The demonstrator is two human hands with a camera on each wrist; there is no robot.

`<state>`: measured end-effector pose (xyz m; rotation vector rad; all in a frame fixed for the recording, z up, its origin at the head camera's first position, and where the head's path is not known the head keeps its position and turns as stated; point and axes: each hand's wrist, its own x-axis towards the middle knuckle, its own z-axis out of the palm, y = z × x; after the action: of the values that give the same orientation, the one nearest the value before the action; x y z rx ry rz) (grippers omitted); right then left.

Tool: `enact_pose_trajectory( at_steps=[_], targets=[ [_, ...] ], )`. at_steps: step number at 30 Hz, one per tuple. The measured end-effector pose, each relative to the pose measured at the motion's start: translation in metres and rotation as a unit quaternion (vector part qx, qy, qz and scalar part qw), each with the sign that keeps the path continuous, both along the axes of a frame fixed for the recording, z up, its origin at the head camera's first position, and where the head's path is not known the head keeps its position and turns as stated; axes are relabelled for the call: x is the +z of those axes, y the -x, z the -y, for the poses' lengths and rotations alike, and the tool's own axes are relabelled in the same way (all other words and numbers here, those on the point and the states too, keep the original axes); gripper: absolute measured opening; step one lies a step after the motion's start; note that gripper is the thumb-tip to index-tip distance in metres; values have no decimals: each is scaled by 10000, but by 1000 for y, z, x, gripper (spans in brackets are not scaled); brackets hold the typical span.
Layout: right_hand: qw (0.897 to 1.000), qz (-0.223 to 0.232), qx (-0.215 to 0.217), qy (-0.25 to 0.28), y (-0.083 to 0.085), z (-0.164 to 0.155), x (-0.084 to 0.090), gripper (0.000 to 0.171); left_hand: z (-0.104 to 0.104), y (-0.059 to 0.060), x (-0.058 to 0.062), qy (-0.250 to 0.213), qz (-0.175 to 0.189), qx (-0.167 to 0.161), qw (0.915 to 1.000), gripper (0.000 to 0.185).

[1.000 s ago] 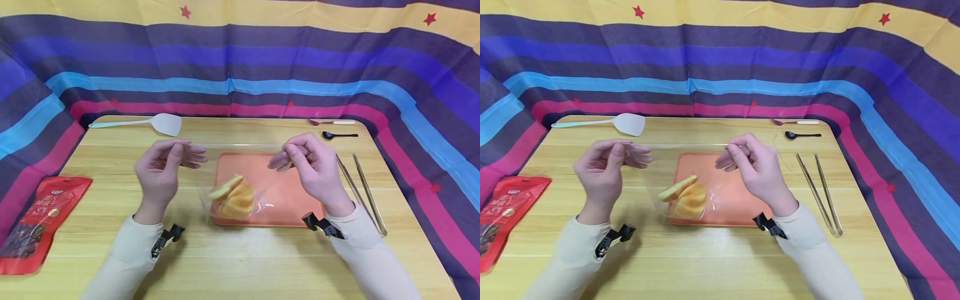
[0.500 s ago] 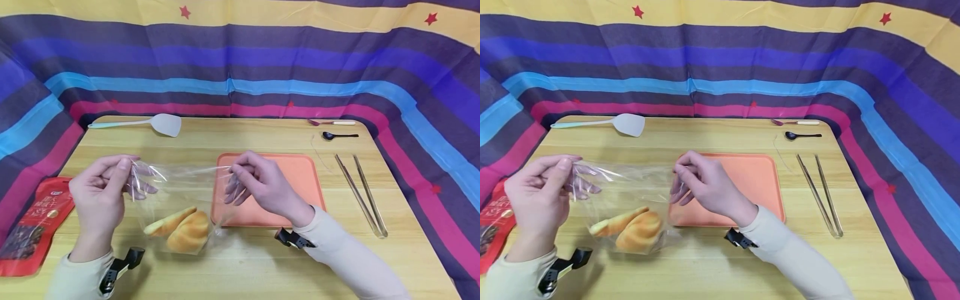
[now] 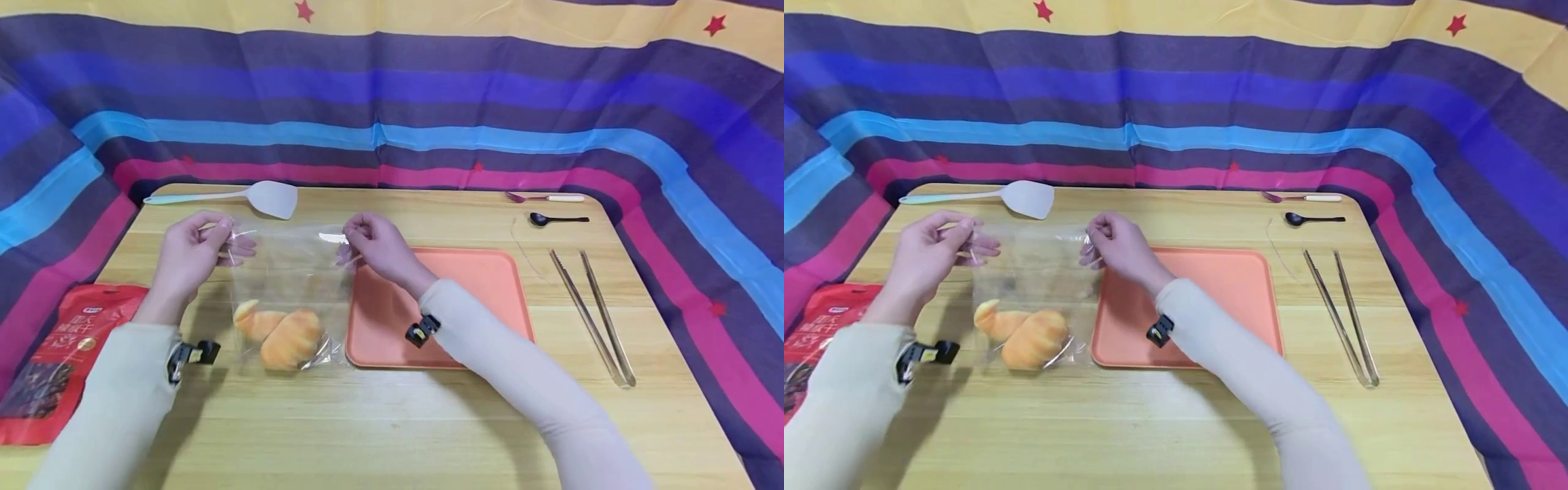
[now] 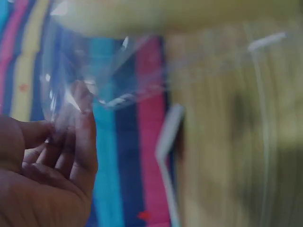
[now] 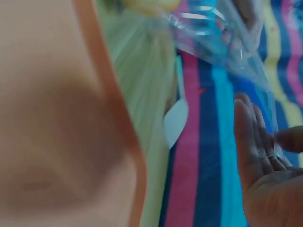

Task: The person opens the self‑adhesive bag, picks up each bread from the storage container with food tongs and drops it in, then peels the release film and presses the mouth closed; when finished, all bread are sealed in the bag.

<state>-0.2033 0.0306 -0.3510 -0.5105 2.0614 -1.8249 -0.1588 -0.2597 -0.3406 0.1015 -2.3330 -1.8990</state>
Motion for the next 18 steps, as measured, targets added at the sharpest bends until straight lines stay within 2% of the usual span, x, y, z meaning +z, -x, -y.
enact_pose_trajectory(
  at_steps=[2, 4, 8, 10, 13, 18],
  targets=[
    [9983, -350, -102, -465, 13, 5, -6, 21, 6, 17, -8, 462, 119, -64, 9988, 23],
    [9912, -760, -173, -1074, 25, 9, -12, 17, 13, 33, -14, 641, 329, -197, 9972, 25],
    [9632, -1475, -162, -2243, 44, 16, -25, 13, 23, 55, -23, 1251, 757, -542, 9878, 30],
    [9508, -1625, -171, -2631, 52, 18, -30, 12, 25, 63, -26, 1470, 935, -726, 9820, 31],
    [9371, -1686, -242, -3046, 62, 21, -35, 12, 26, 73, -29, 1545, 1133, -942, 9770, 30],
    [9262, -1520, -214, -3445, 72, 22, -45, 17, 24, 82, -34, 1569, 1513, -1265, 9677, 35]
  ],
)
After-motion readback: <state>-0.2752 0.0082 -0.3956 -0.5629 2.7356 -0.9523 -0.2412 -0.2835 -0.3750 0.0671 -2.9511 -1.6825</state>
